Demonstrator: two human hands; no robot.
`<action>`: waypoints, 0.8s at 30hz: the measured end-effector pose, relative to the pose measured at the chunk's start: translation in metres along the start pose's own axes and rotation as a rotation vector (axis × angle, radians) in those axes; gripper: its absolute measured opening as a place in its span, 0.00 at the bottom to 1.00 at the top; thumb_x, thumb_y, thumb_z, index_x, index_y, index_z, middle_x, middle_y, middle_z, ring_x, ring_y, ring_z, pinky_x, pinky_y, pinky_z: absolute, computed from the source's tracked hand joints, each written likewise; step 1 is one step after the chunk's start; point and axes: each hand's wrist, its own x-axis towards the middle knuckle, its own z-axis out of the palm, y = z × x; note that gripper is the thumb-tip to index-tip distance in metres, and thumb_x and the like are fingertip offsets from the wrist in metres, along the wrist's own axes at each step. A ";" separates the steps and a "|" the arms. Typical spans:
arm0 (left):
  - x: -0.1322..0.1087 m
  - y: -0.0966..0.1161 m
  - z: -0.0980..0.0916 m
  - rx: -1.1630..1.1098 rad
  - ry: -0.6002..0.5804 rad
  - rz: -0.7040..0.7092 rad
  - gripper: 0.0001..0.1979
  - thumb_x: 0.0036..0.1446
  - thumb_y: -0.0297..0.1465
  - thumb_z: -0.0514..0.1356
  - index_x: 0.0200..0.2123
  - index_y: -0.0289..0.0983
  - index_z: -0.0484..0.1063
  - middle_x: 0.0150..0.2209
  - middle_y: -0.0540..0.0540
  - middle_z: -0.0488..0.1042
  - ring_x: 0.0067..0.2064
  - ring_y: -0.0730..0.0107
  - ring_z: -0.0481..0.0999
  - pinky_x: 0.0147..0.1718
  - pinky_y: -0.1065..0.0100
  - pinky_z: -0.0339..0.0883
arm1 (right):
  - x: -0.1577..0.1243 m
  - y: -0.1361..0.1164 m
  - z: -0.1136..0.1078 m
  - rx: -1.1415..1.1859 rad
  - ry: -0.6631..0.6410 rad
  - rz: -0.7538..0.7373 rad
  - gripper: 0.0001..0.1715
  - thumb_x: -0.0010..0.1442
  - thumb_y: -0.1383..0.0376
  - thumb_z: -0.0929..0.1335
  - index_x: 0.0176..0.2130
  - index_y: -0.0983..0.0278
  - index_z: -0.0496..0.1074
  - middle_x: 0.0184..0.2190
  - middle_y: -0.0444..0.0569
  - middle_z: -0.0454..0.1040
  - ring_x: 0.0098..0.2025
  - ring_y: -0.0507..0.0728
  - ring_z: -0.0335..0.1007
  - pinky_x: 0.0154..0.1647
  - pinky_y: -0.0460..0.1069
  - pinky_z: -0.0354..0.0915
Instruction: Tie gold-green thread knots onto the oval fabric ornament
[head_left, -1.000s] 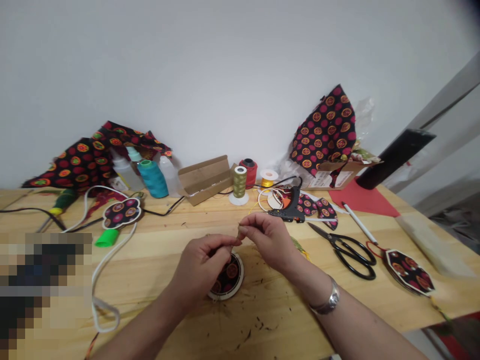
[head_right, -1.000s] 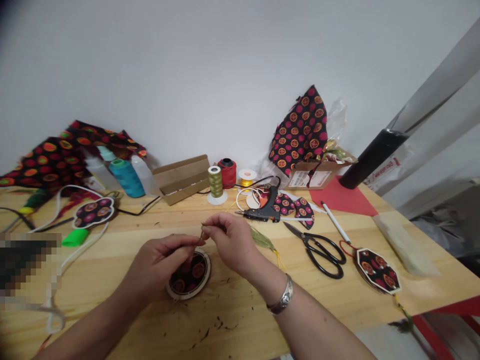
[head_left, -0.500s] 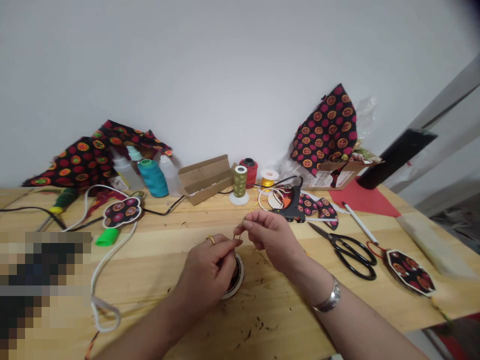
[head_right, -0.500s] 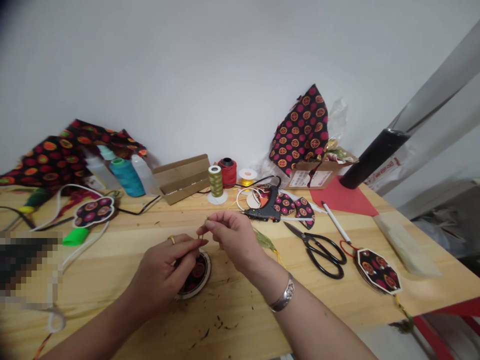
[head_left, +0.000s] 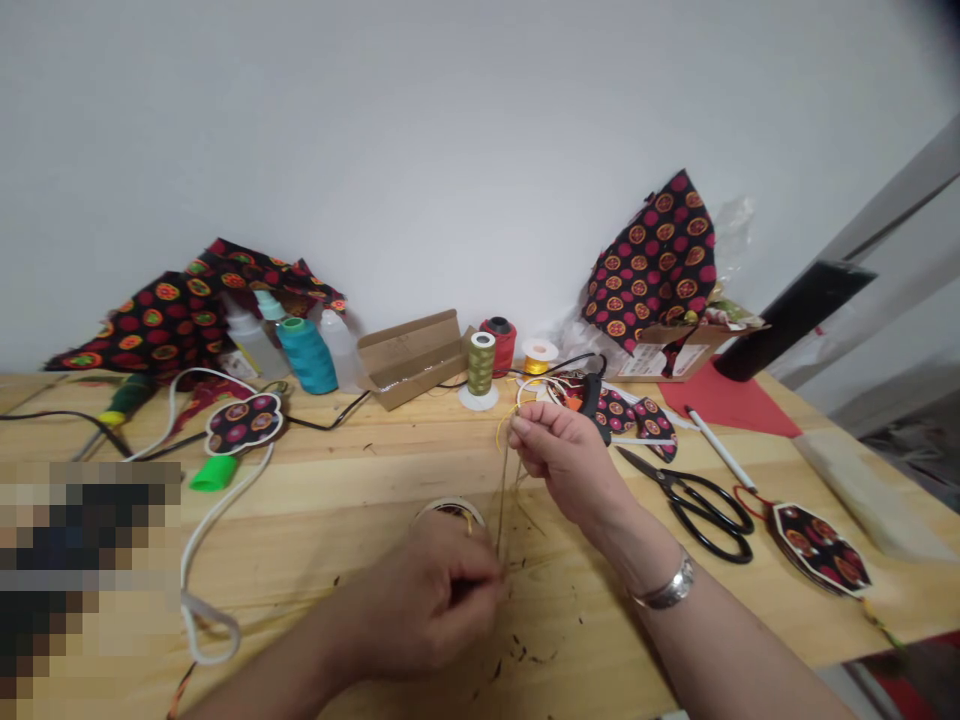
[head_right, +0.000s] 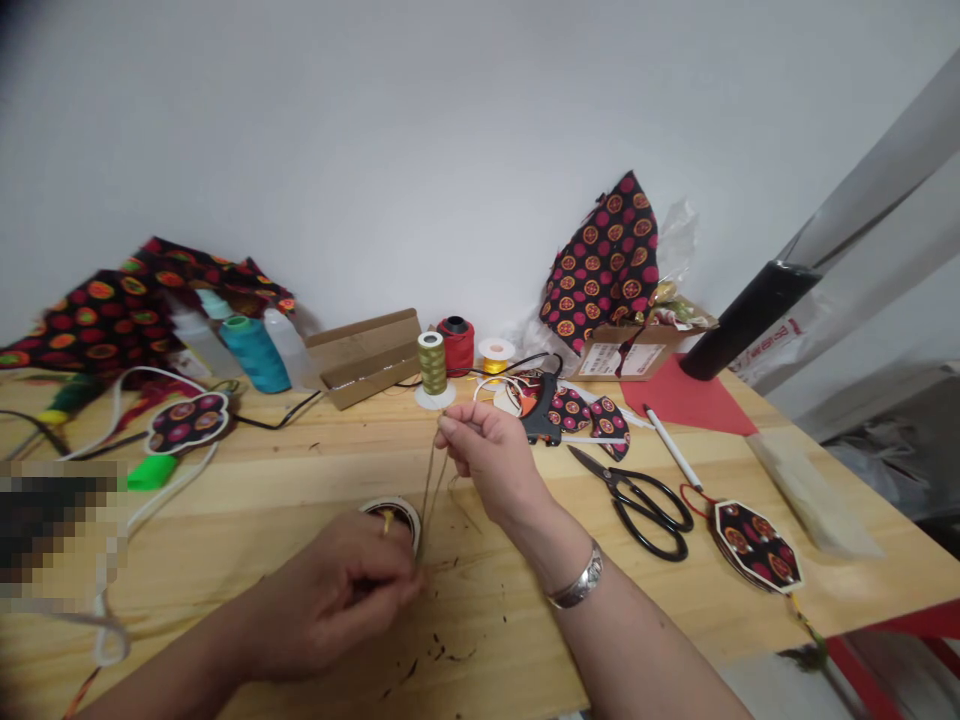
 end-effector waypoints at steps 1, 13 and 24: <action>-0.004 0.001 -0.002 -0.150 -0.115 -0.021 0.11 0.49 0.32 0.58 0.18 0.41 0.76 0.15 0.48 0.70 0.19 0.69 0.67 0.21 0.69 0.59 | 0.001 -0.001 -0.001 -0.003 0.008 -0.008 0.10 0.47 0.64 0.70 0.25 0.66 0.65 0.17 0.39 0.65 0.16 0.44 0.47 0.16 0.42 0.42; 0.010 -0.012 -0.007 -0.931 0.766 -0.064 0.07 0.52 0.30 0.59 0.33 0.39 0.77 0.35 0.47 0.77 0.40 0.69 0.72 0.42 0.69 0.64 | -0.007 0.003 0.011 -0.236 -0.028 0.031 0.07 0.47 0.65 0.69 0.25 0.65 0.67 0.18 0.41 0.69 0.17 0.45 0.52 0.17 0.43 0.48; 0.009 -0.011 0.004 -0.517 0.534 -0.333 0.19 0.56 0.37 0.55 0.51 0.40 0.68 0.33 0.48 0.77 0.36 0.67 0.74 0.35 0.69 0.66 | -0.010 0.011 0.016 -0.303 -0.127 -0.002 0.04 0.49 0.67 0.68 0.24 0.65 0.69 0.19 0.41 0.69 0.22 0.49 0.64 0.28 0.46 0.62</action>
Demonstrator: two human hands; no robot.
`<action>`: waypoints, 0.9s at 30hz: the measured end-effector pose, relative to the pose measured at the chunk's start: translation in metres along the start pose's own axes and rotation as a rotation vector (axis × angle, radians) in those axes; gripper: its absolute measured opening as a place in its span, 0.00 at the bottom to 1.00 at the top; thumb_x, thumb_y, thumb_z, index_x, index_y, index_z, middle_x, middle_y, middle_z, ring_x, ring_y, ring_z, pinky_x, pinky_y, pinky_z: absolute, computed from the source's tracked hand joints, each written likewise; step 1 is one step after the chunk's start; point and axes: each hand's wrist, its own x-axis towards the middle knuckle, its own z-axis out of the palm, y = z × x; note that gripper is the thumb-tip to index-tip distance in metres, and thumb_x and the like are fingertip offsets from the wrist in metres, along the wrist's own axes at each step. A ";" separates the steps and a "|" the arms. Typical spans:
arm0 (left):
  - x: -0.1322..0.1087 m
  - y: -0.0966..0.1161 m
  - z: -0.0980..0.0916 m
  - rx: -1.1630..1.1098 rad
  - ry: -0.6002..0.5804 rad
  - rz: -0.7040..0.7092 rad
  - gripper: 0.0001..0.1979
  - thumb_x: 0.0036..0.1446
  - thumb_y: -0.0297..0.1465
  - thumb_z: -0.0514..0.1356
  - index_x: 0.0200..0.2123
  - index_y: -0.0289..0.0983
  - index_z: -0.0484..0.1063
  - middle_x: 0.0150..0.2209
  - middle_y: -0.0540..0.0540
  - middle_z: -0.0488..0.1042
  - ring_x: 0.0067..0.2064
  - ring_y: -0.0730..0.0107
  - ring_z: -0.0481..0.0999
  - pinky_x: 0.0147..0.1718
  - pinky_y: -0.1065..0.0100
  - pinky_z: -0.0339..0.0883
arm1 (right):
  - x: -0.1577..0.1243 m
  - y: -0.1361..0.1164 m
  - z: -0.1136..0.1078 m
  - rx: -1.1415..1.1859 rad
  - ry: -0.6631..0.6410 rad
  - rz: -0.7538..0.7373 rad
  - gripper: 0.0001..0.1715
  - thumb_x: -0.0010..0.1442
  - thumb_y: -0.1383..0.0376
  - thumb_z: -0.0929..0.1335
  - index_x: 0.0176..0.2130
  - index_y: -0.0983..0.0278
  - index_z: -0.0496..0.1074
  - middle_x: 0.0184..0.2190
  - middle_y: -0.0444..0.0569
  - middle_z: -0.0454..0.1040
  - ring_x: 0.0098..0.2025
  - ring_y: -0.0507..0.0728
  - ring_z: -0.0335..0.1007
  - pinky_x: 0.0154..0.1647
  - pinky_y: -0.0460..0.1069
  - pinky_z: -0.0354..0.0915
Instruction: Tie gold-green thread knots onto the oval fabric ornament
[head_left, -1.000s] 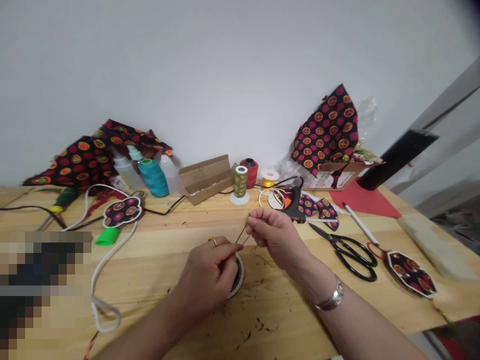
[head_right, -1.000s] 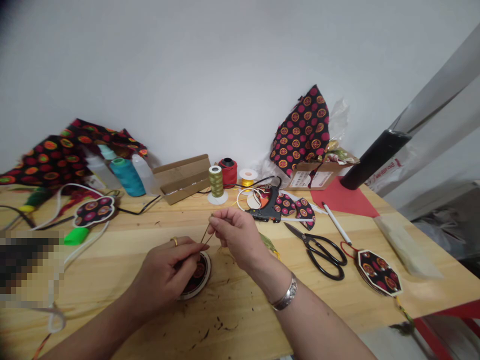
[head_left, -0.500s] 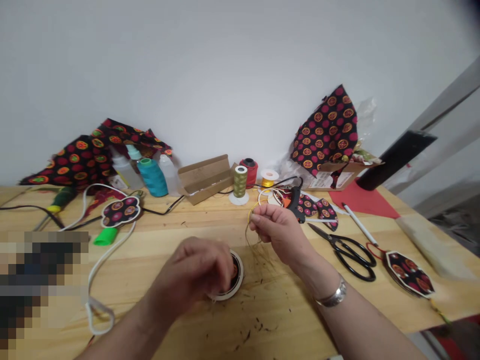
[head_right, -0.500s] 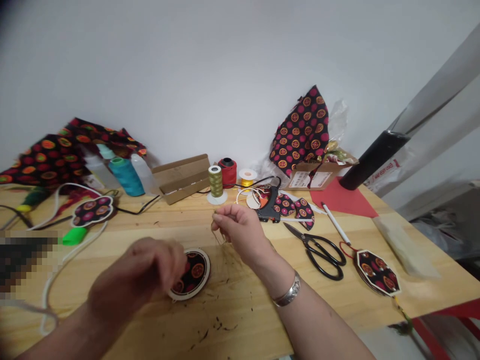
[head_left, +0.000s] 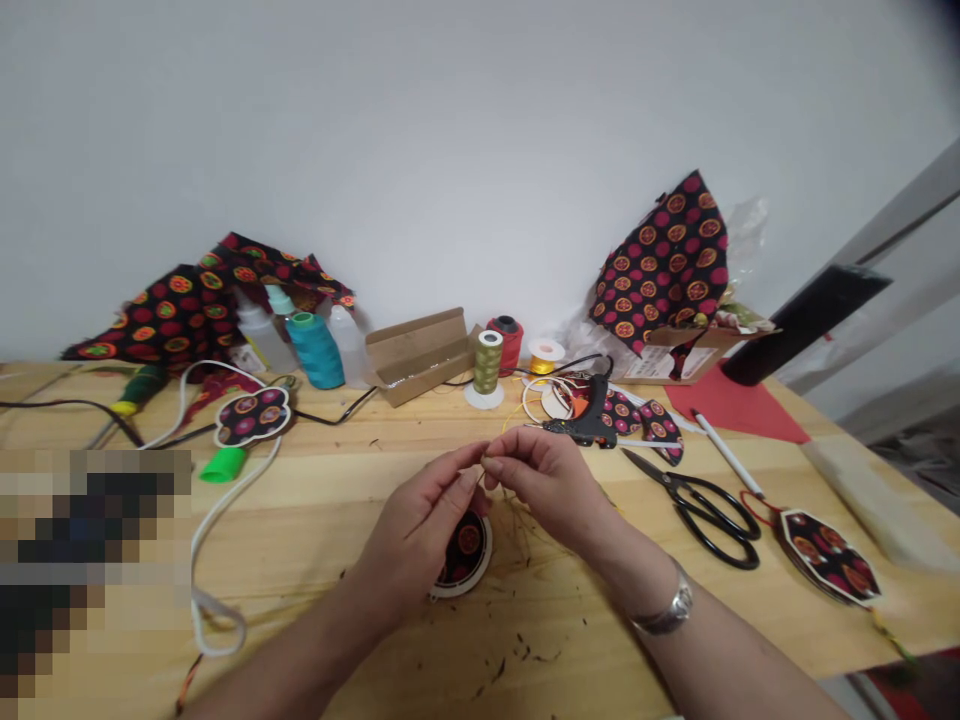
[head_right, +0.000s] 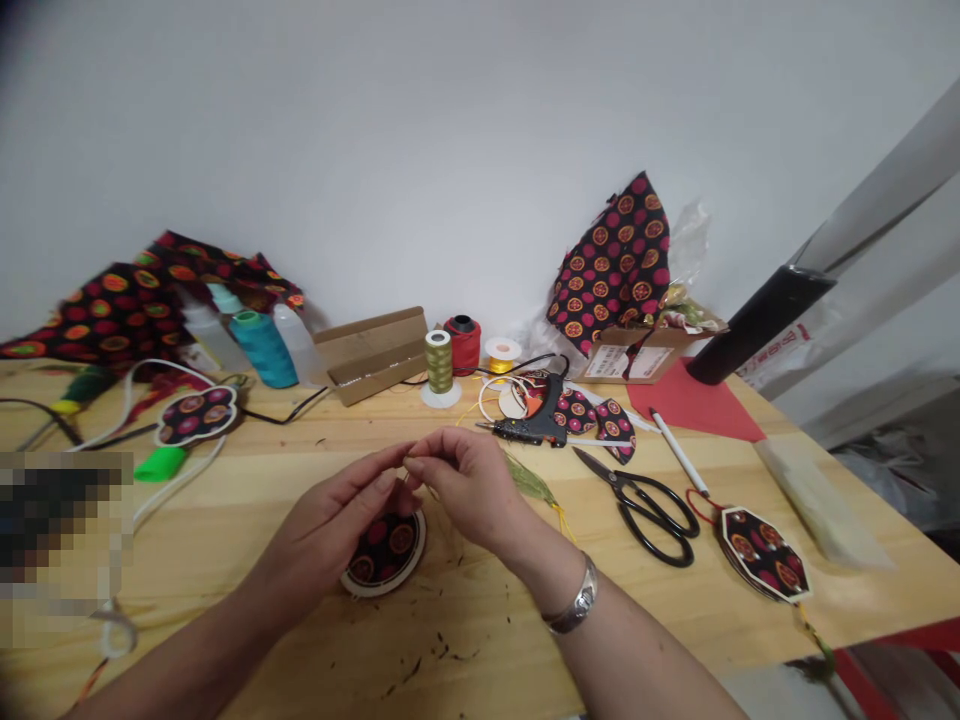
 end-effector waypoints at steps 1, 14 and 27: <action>0.000 0.001 0.000 0.046 0.004 0.010 0.19 0.56 0.37 0.55 0.50 0.39 0.69 0.29 0.49 0.76 0.32 0.68 0.74 0.31 0.70 0.65 | 0.000 0.000 0.000 -0.014 0.009 0.000 0.04 0.49 0.67 0.68 0.24 0.65 0.69 0.19 0.41 0.69 0.22 0.49 0.64 0.28 0.46 0.62; 0.004 0.008 -0.002 0.145 0.151 0.015 0.08 0.48 0.35 0.62 0.31 0.39 0.78 0.30 0.49 0.79 0.33 0.66 0.74 0.32 0.71 0.65 | 0.002 0.005 0.001 -0.022 0.016 -0.029 0.04 0.48 0.67 0.69 0.25 0.65 0.69 0.19 0.40 0.69 0.22 0.48 0.64 0.27 0.45 0.61; 0.009 -0.001 -0.003 -0.326 -0.016 -0.206 0.07 0.45 0.32 0.64 0.27 0.34 0.76 0.22 0.51 0.70 0.18 0.83 0.57 0.17 0.77 0.49 | 0.001 0.000 -0.004 0.159 -0.059 0.137 0.08 0.46 0.65 0.72 0.26 0.66 0.70 0.17 0.39 0.70 0.16 0.44 0.57 0.17 0.42 0.50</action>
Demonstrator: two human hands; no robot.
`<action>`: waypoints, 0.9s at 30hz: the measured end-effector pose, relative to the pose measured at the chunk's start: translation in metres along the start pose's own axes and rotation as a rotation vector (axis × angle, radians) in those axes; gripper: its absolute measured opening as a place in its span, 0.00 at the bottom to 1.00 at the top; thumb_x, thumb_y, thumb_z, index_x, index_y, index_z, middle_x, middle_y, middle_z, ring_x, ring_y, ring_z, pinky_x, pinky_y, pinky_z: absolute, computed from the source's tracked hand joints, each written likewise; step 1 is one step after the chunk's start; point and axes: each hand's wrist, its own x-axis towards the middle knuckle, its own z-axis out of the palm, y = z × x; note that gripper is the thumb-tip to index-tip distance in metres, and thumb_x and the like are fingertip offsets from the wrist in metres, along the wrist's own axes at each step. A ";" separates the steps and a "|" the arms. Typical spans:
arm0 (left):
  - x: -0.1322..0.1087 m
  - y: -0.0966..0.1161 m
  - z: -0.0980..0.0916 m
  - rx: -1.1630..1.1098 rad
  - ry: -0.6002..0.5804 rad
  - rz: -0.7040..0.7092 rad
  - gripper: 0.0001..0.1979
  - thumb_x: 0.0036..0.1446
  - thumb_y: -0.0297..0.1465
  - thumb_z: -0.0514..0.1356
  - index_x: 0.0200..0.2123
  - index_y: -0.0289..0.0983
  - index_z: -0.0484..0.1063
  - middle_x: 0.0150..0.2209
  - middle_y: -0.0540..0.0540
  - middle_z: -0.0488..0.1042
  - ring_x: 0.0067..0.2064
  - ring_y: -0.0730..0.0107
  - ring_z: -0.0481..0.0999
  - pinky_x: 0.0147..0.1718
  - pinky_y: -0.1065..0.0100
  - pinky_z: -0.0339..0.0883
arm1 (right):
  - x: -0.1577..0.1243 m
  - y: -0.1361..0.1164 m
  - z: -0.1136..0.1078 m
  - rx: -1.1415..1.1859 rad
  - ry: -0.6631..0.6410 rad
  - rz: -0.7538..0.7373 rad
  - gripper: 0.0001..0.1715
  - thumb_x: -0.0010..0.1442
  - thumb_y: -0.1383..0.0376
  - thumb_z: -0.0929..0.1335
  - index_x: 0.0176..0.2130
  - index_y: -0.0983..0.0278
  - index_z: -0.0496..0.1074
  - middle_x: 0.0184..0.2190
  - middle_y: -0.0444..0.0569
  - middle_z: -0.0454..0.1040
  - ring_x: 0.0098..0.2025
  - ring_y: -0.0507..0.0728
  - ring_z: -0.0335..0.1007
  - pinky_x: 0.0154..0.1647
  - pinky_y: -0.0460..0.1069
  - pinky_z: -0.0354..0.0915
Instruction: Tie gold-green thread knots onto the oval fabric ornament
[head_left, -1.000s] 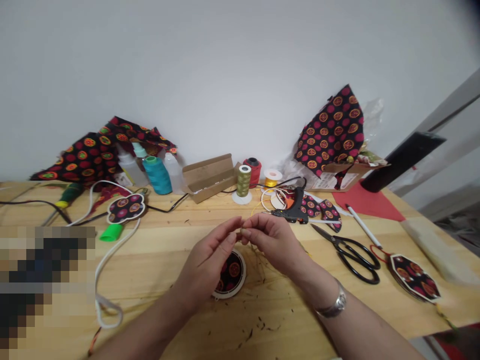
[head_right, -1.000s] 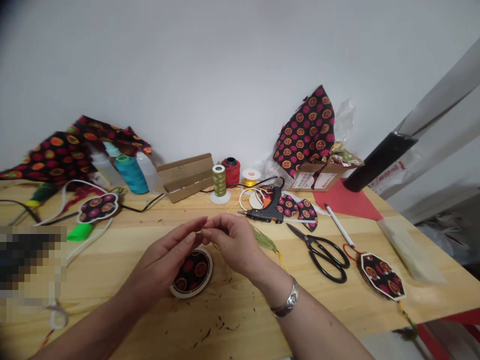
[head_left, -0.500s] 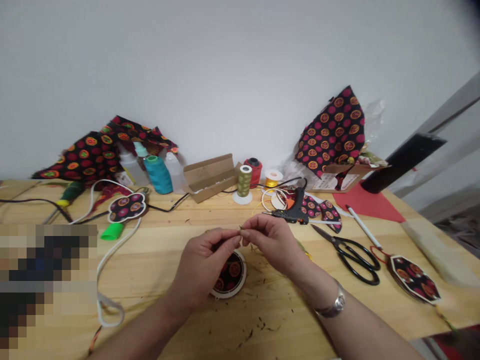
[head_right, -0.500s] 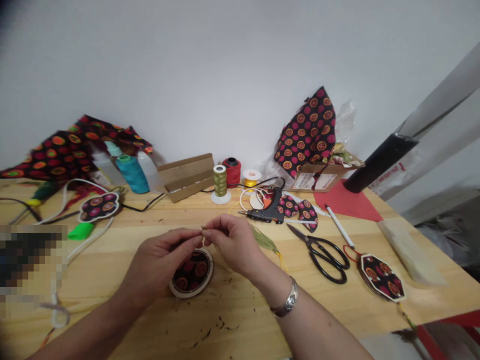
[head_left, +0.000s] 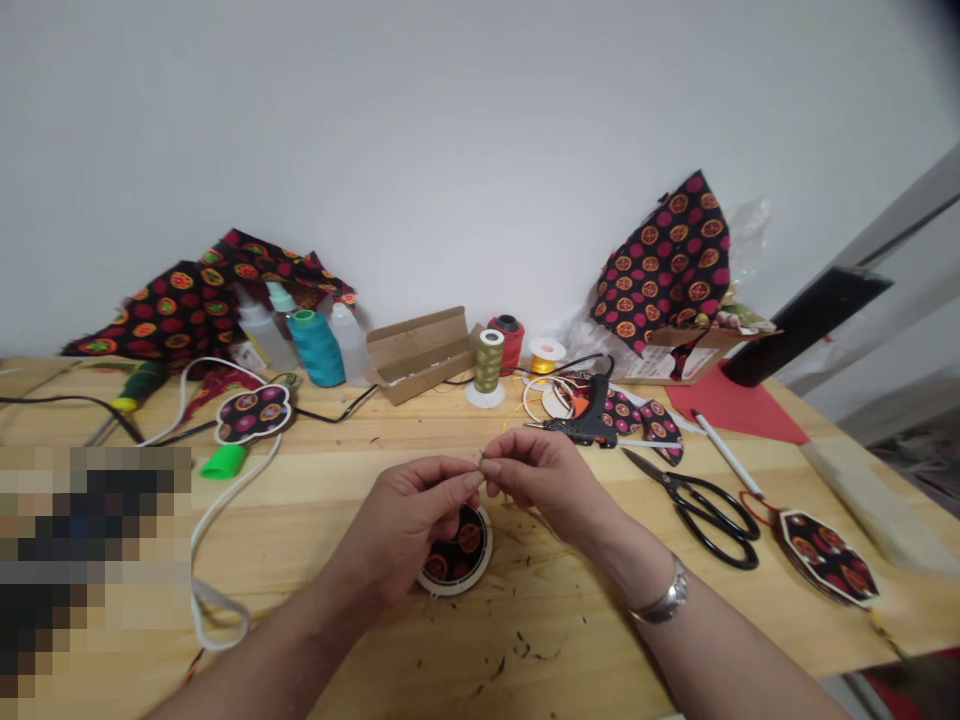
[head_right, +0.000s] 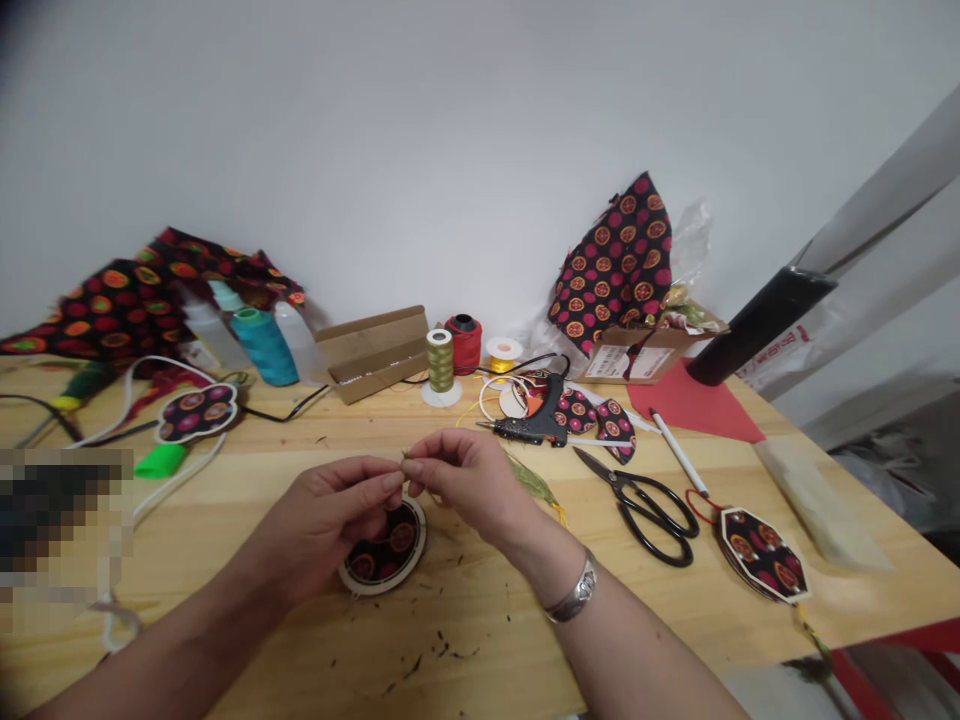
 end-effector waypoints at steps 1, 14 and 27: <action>0.001 0.000 0.000 -0.031 -0.019 -0.017 0.07 0.45 0.32 0.64 0.27 0.33 0.76 0.21 0.51 0.69 0.18 0.84 0.56 0.17 0.77 0.48 | 0.000 0.000 0.000 0.025 -0.016 0.016 0.08 0.46 0.65 0.72 0.26 0.66 0.70 0.17 0.39 0.70 0.16 0.43 0.56 0.16 0.41 0.49; 0.001 0.001 -0.002 -0.076 -0.078 -0.044 0.05 0.45 0.30 0.64 0.24 0.33 0.75 0.20 0.51 0.68 0.17 0.86 0.54 0.15 0.78 0.43 | -0.001 0.001 -0.003 0.078 -0.069 0.046 0.09 0.45 0.66 0.72 0.27 0.67 0.70 0.16 0.40 0.71 0.15 0.43 0.56 0.15 0.41 0.46; 0.002 -0.001 -0.004 0.000 -0.021 0.000 0.06 0.46 0.32 0.64 0.26 0.33 0.75 0.20 0.52 0.69 0.16 0.86 0.54 0.15 0.78 0.43 | -0.001 -0.002 -0.001 -0.115 -0.027 -0.002 0.07 0.48 0.65 0.71 0.26 0.66 0.70 0.18 0.39 0.68 0.17 0.44 0.53 0.18 0.42 0.49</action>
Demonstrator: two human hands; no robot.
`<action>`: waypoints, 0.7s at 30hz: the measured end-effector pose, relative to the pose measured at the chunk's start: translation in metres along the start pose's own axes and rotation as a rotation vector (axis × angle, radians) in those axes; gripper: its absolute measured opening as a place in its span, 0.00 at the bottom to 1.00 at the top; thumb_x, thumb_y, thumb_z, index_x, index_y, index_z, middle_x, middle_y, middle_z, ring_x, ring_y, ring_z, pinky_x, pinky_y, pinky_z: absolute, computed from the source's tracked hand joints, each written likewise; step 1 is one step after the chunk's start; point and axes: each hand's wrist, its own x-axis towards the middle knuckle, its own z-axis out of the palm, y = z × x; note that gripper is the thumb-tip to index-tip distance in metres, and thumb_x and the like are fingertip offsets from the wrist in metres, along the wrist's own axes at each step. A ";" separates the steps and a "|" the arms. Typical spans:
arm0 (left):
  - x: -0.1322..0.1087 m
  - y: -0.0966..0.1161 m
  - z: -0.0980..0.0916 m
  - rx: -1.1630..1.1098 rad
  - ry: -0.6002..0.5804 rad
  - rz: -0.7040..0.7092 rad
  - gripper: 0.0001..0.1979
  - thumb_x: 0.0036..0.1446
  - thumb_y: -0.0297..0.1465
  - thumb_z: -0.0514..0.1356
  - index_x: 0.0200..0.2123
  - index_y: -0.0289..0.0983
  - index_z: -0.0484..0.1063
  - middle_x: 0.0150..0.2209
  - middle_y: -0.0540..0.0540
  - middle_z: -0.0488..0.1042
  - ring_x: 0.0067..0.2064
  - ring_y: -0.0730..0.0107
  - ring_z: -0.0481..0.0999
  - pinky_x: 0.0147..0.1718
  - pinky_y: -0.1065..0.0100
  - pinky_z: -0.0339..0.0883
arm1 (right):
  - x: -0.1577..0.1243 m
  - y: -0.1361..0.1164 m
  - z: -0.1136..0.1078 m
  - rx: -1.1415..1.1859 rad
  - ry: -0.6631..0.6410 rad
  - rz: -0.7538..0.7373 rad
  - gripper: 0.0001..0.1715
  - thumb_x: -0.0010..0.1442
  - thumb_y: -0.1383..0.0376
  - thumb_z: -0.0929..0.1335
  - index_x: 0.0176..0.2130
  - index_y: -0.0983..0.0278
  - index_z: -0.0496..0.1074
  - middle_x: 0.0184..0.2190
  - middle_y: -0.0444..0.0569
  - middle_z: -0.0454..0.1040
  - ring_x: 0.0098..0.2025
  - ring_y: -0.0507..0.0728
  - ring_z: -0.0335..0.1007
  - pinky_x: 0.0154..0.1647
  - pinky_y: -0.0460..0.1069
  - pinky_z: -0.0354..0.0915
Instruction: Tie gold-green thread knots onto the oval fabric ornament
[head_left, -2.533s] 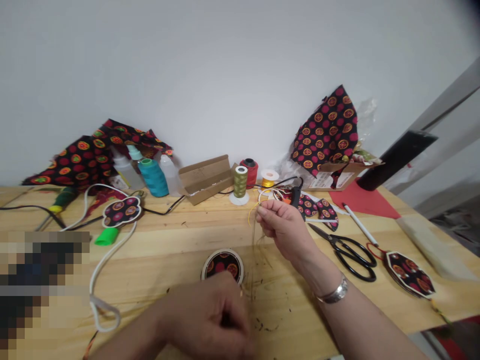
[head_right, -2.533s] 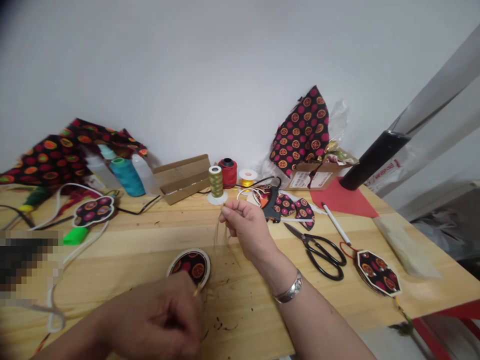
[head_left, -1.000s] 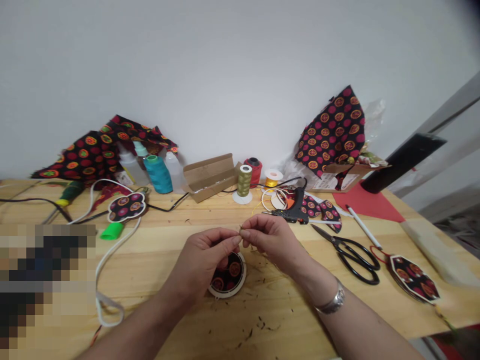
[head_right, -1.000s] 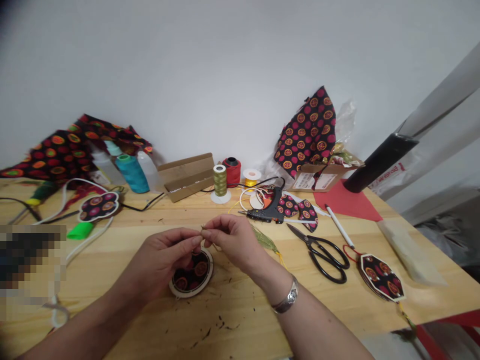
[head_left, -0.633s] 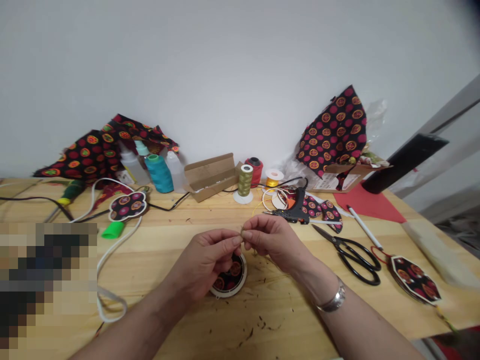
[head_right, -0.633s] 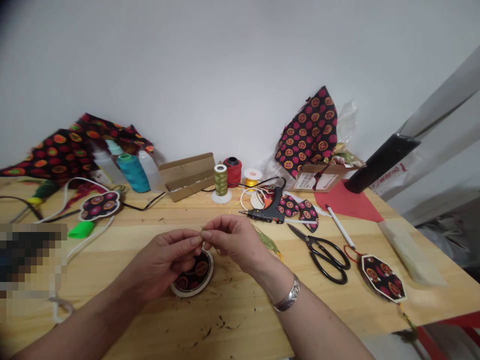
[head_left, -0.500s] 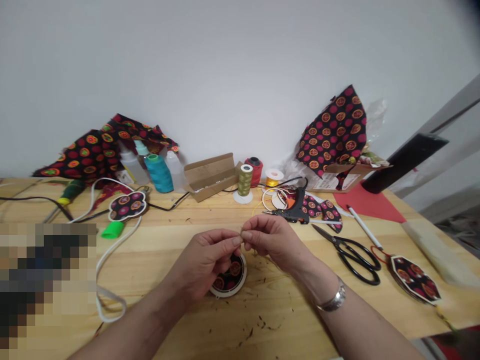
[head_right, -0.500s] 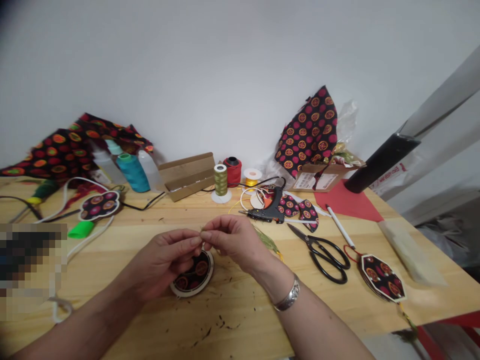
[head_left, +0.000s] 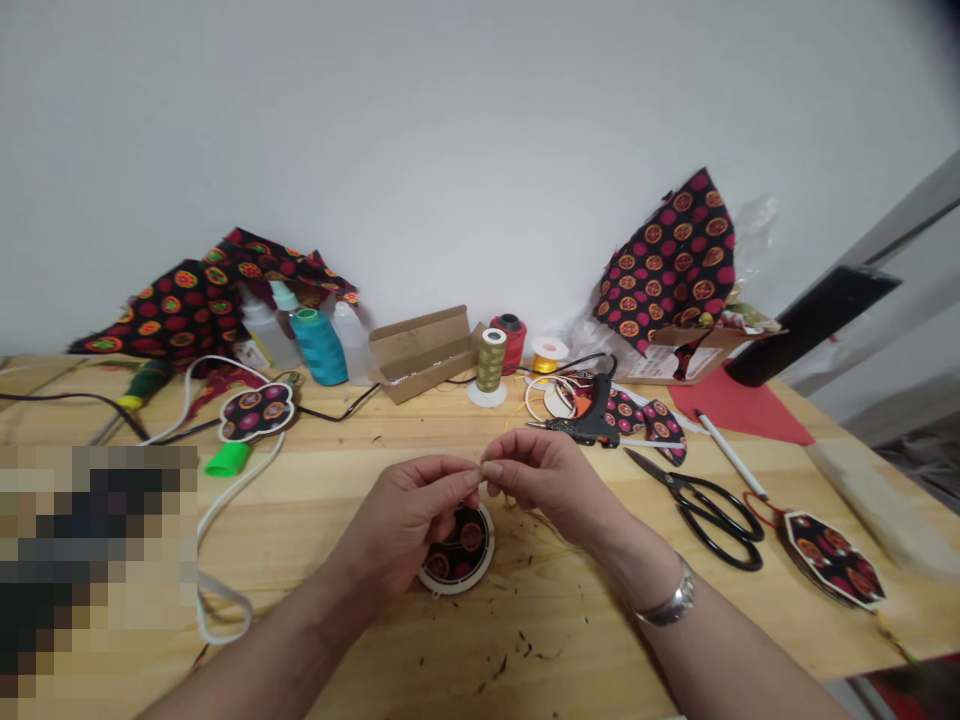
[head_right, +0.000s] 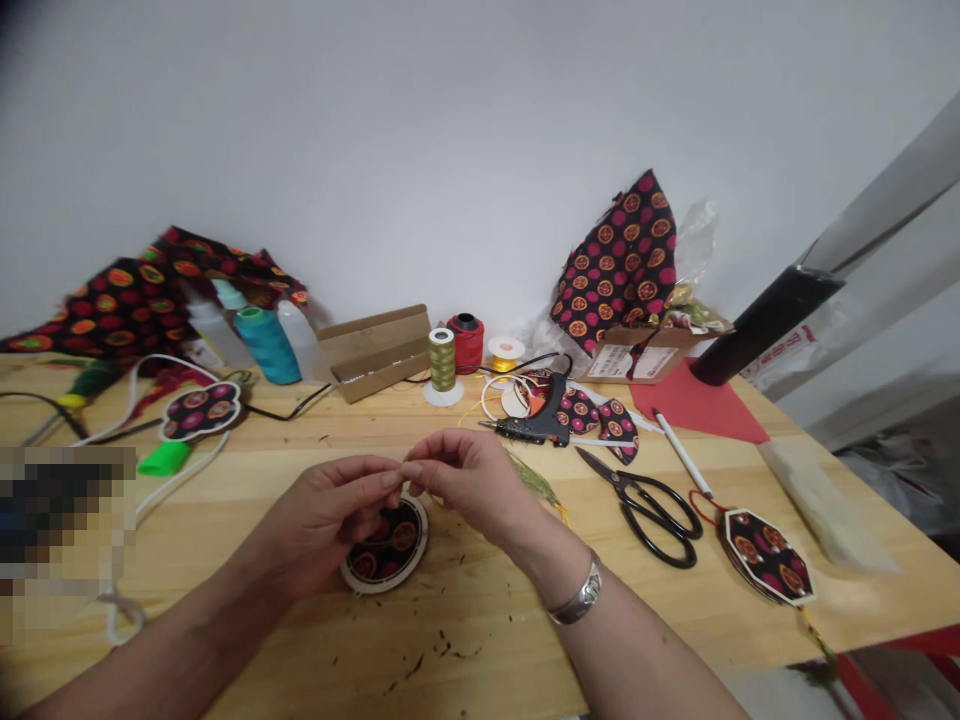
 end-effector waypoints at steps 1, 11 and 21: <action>0.000 0.000 0.000 -0.002 0.011 0.000 0.07 0.46 0.32 0.64 0.25 0.33 0.75 0.19 0.52 0.69 0.16 0.86 0.54 0.15 0.78 0.43 | 0.000 0.000 -0.001 -0.043 0.008 -0.011 0.08 0.50 0.63 0.70 0.27 0.66 0.71 0.19 0.40 0.68 0.18 0.44 0.52 0.19 0.42 0.49; 0.004 0.003 0.000 0.012 0.143 0.048 0.09 0.44 0.34 0.65 0.24 0.33 0.75 0.21 0.51 0.71 0.16 0.86 0.53 0.14 0.78 0.47 | 0.001 0.002 -0.007 -0.546 0.107 -0.346 0.11 0.55 0.62 0.66 0.28 0.66 0.74 0.23 0.44 0.71 0.26 0.49 0.61 0.28 0.44 0.58; 0.004 0.001 0.000 -0.074 0.191 0.048 0.08 0.46 0.33 0.64 0.26 0.32 0.74 0.14 0.56 0.61 0.16 0.85 0.48 0.13 0.79 0.43 | -0.018 -0.001 0.010 -0.820 0.010 -0.404 0.13 0.59 0.64 0.63 0.28 0.64 0.72 0.19 0.41 0.69 0.21 0.47 0.59 0.23 0.42 0.53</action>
